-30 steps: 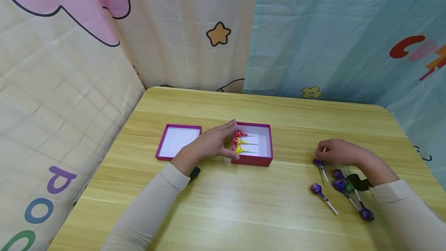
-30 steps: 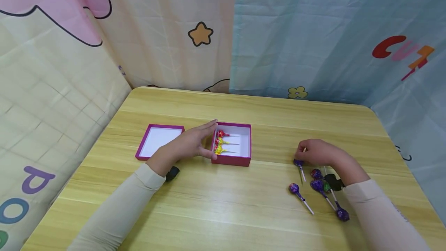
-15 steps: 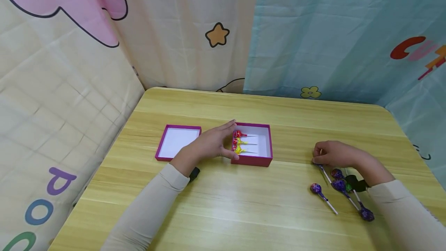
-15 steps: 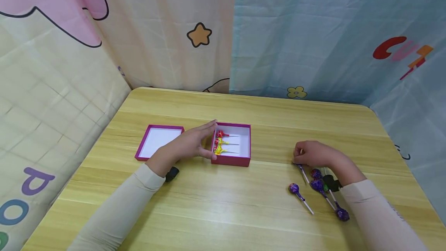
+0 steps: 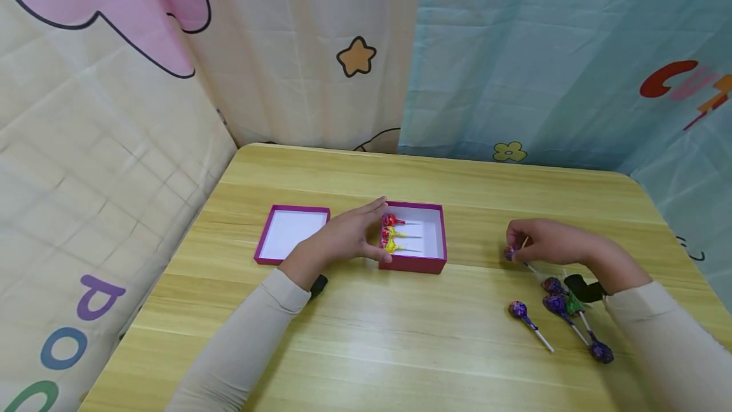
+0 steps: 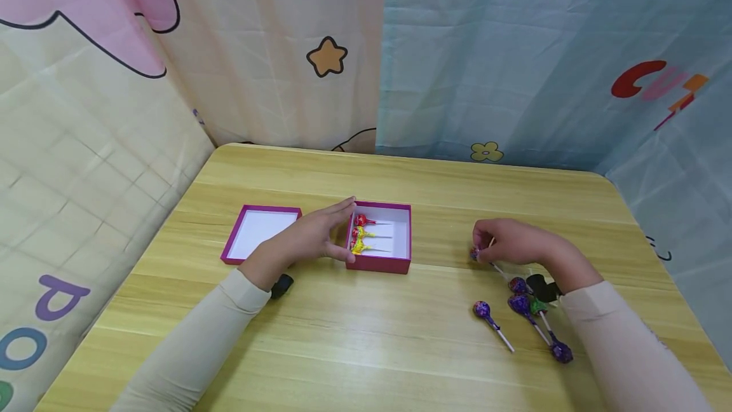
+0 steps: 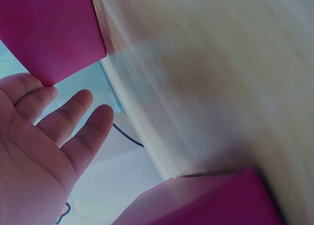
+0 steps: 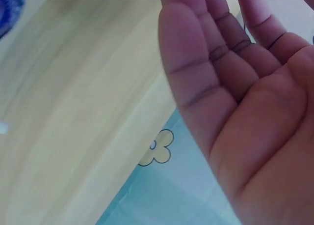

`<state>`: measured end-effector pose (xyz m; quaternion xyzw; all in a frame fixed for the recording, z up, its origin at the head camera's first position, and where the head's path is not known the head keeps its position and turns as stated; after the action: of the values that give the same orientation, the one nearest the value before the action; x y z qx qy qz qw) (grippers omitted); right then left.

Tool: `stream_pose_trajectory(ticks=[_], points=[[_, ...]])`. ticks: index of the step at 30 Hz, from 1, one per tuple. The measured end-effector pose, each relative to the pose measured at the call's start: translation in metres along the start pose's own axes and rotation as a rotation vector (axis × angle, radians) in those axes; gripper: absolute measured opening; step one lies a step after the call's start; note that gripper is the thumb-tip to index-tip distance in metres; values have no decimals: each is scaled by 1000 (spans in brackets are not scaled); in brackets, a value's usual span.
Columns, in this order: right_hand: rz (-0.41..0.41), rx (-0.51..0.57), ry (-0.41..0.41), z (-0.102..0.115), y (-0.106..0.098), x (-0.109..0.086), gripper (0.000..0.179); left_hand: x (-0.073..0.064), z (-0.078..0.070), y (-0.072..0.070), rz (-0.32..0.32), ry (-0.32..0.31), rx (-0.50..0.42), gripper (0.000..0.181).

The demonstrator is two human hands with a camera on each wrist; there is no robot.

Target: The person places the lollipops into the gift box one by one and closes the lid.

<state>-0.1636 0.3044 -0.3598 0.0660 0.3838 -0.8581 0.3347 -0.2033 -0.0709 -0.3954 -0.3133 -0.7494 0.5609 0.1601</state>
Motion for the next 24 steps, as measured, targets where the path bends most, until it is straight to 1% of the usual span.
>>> stream_pose_trajectory(ticks=[7,12,17,24], points=[[58,8,-12,15,-10,3,9,1,0,-1,-9,1,2,112],[110,-7,-27,27,-16,7,8,1,0,1,3,-6,-6,112],[129,-38,-48,41,-18,11,7,0,-1,1,3,-10,-19,113],[157,-63,-55,58,-18,22,6,0,0,1,-9,-3,-6,113]])
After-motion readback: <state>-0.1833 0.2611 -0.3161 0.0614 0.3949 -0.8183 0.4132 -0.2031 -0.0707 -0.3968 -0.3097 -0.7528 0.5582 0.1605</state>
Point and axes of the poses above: each hand's wrist, its own x-axis towards the middle knuckle, its own y-axis out of the palm, z = x × y, the point moved 2 cm from there along x, towards the middle knuckle, and after that the axes turned 9 degrees about x, right-handed, at the moved point
